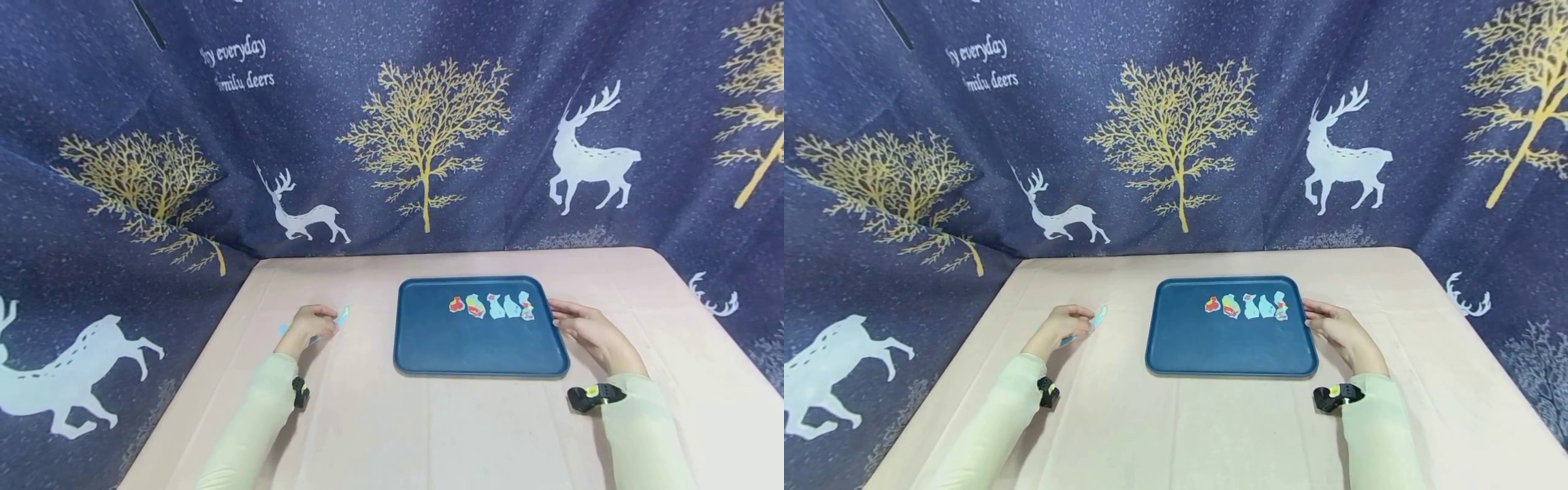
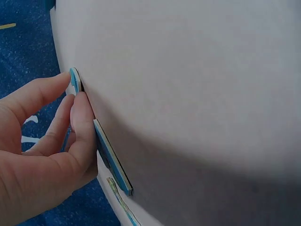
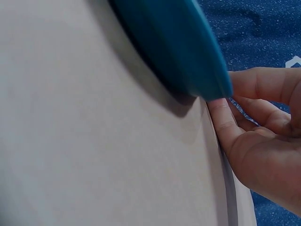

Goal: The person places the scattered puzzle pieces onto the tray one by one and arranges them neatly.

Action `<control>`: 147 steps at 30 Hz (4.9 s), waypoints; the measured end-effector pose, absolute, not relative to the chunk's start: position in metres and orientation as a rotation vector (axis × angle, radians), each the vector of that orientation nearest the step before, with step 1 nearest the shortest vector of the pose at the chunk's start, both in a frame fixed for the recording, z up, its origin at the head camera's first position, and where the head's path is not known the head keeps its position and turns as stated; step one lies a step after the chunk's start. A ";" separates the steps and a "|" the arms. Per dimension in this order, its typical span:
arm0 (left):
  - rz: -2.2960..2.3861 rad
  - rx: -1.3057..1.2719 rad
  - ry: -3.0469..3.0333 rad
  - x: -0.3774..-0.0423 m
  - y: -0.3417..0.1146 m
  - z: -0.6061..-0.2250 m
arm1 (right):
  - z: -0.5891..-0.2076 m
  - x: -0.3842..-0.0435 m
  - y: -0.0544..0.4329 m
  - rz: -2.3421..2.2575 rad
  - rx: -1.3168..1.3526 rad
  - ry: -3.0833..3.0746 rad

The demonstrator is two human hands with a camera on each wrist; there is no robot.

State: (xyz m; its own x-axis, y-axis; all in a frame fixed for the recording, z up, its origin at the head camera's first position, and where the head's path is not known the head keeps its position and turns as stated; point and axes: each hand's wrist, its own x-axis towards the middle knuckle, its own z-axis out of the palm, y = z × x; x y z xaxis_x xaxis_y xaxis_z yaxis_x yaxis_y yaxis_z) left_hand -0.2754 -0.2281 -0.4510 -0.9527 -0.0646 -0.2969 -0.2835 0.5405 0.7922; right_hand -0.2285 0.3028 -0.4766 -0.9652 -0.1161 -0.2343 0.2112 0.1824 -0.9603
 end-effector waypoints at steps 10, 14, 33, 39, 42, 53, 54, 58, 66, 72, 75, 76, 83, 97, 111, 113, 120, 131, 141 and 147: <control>1.300 -0.301 2.621 -0.277 -0.220 -0.456 | -0.478 -0.229 0.302 -1.869 0.086 2.196; 1.305 -0.287 2.618 -0.279 -0.221 -0.456 | -0.480 -0.230 0.302 -1.877 0.085 2.196; 1.489 -0.308 2.532 -0.282 -0.215 -0.453 | -0.476 -0.228 0.301 -1.840 0.095 2.217; 1.592 -0.332 2.421 -0.284 -0.208 -0.451 | -0.476 -0.227 0.301 -1.845 0.097 2.214; 1.636 -0.327 2.375 -0.285 -0.202 -0.448 | -0.476 -0.227 0.300 -1.845 0.099 2.212; 1.841 -0.281 2.225 -0.294 -0.167 -0.441 | -0.475 -0.227 0.302 -1.821 0.078 2.238; 1.848 -0.274 2.219 -0.294 -0.163 -0.440 | -0.475 -0.227 0.302 -1.826 0.082 2.234; 1.849 -0.263 2.208 -0.298 -0.149 -0.437 | -0.476 -0.228 0.301 -1.842 0.090 2.220; 1.868 -0.228 2.194 -0.303 -0.118 -0.432 | -0.476 -0.228 0.301 -1.860 0.076 2.217; 1.886 -0.218 2.174 -0.306 -0.095 -0.429 | -0.476 -0.228 0.301 -1.851 0.082 2.215; 1.865 -0.217 2.164 -0.308 -0.085 -0.429 | -0.475 -0.228 0.301 -1.849 0.095 2.204; 1.862 -0.211 2.163 -0.308 -0.081 -0.429 | -0.475 -0.228 0.301 -1.849 0.094 2.201; 1.881 -0.183 2.132 -0.311 -0.057 -0.435 | -0.474 -0.228 0.301 -1.865 0.098 2.177; 1.793 -0.260 2.117 -0.307 -0.025 -0.440 | -0.477 -0.228 0.302 -1.893 0.073 2.196; 1.719 -0.218 2.213 -0.304 -0.016 -0.446 | -0.475 -0.228 0.302 -1.887 0.064 2.201; 1.670 -0.210 2.256 -0.303 -0.016 -0.446 | -0.475 -0.228 0.302 -1.897 0.057 2.194; 1.569 -0.210 2.329 -0.304 -0.015 -0.448 | -0.477 -0.227 0.302 -1.923 0.039 2.186; 1.565 -0.183 2.359 -0.305 -0.013 -0.451 | -0.477 -0.227 0.303 -1.881 0.054 2.210; 1.485 -0.173 2.422 -0.307 -0.011 -0.452 | -0.476 -0.229 0.302 -1.865 0.082 2.205; 1.489 -0.186 2.431 -0.307 -0.009 -0.454 | -0.476 -0.228 0.302 -1.882 0.067 2.203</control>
